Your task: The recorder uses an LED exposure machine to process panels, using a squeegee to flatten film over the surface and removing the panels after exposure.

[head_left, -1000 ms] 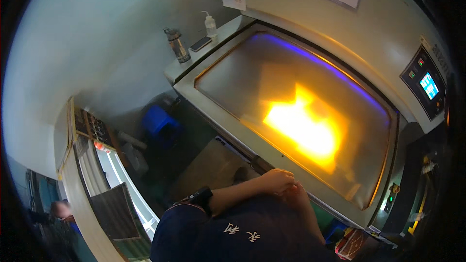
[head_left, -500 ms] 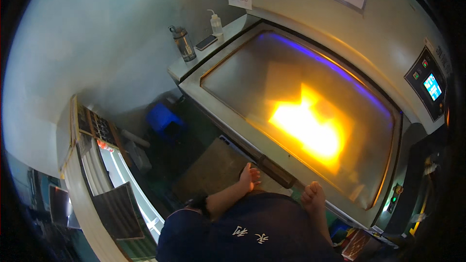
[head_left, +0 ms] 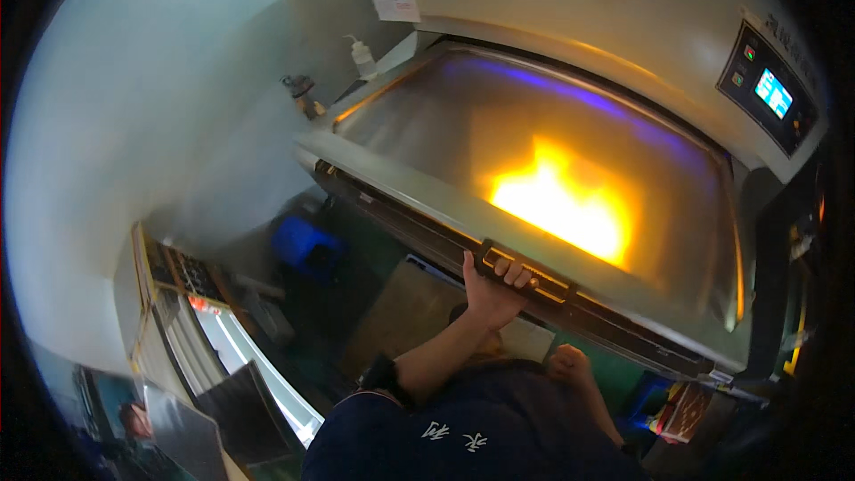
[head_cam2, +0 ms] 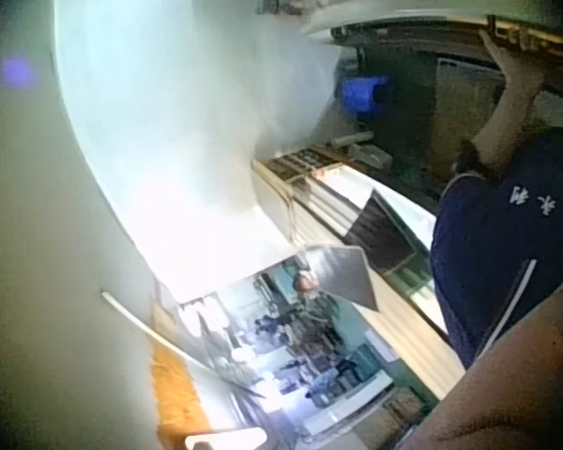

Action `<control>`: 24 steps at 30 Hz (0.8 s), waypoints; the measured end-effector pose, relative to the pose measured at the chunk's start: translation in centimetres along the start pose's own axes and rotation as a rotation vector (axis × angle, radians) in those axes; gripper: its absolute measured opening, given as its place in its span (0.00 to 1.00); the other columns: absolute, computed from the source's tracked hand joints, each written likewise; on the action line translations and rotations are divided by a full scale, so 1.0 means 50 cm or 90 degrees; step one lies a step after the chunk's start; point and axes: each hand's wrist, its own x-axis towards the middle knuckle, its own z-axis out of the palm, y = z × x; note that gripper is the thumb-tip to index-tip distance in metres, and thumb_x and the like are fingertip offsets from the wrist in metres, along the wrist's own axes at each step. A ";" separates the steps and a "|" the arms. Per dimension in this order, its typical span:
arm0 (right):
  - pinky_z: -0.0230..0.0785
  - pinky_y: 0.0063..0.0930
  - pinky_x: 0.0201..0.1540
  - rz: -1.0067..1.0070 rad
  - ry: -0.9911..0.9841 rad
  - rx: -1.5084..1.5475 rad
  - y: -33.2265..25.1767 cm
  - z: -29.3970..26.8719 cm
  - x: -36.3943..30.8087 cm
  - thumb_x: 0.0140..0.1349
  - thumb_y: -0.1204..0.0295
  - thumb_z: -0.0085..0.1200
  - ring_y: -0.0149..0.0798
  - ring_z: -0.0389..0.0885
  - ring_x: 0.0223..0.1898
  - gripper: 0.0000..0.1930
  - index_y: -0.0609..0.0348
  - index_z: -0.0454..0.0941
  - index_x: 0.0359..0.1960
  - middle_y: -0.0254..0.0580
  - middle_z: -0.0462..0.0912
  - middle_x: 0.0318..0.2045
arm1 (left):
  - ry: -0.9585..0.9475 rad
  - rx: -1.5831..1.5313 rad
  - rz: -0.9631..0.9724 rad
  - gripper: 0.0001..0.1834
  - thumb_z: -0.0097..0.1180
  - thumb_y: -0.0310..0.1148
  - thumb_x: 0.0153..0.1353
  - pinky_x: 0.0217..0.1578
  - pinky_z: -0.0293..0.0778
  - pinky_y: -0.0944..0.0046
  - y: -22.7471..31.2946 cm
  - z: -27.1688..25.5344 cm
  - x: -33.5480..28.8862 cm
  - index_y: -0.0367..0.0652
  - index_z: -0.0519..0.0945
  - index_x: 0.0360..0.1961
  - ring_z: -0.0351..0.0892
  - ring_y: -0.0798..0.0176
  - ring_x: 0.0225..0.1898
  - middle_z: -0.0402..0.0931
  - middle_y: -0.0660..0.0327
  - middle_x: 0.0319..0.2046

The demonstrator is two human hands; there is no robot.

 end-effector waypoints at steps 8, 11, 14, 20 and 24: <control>0.49 0.22 0.20 -0.219 0.121 -0.254 -0.019 0.072 0.073 0.68 0.67 0.41 0.27 0.58 0.19 0.15 0.49 0.61 0.20 0.29 0.60 0.17 | -0.435 0.196 -0.035 0.31 0.35 0.65 0.67 0.60 0.59 0.39 0.036 0.250 0.146 0.52 0.79 0.46 0.67 0.50 0.54 0.72 0.57 0.44; 0.47 0.22 0.19 -0.122 0.222 0.150 -0.040 0.123 0.120 0.67 0.70 0.39 0.26 0.54 0.17 0.14 0.47 0.61 0.20 0.27 0.59 0.17 | -0.627 0.261 -0.081 0.32 0.36 0.66 0.66 0.65 0.52 0.33 0.060 0.284 0.219 0.57 0.77 0.56 0.61 0.42 0.66 0.66 0.52 0.64; 0.45 0.25 0.18 -0.365 0.181 0.372 0.010 0.135 0.208 0.68 0.67 0.39 0.26 0.51 0.15 0.14 0.46 0.60 0.21 0.26 0.56 0.16 | -0.671 0.283 -0.102 0.35 0.40 0.68 0.63 0.67 0.45 0.34 0.085 0.327 0.259 0.63 0.69 0.65 0.56 0.41 0.68 0.60 0.52 0.68; 0.43 0.25 0.18 -0.622 0.509 0.483 0.099 0.340 0.225 0.68 0.64 0.40 0.25 0.50 0.16 0.14 0.46 0.61 0.21 0.25 0.55 0.16 | -0.665 0.162 -0.041 0.28 0.46 0.56 0.64 0.63 0.57 0.42 0.037 0.434 0.283 0.53 0.70 0.60 0.67 0.49 0.61 0.71 0.55 0.57; 0.45 0.24 0.18 -0.710 0.818 0.662 0.228 0.483 0.196 0.69 0.64 0.39 0.25 0.52 0.16 0.11 0.49 0.66 0.27 0.27 0.60 0.18 | -0.637 0.124 0.035 0.24 0.46 0.51 0.67 0.61 0.60 0.42 -0.006 0.404 0.299 0.50 0.72 0.58 0.69 0.51 0.59 0.75 0.56 0.52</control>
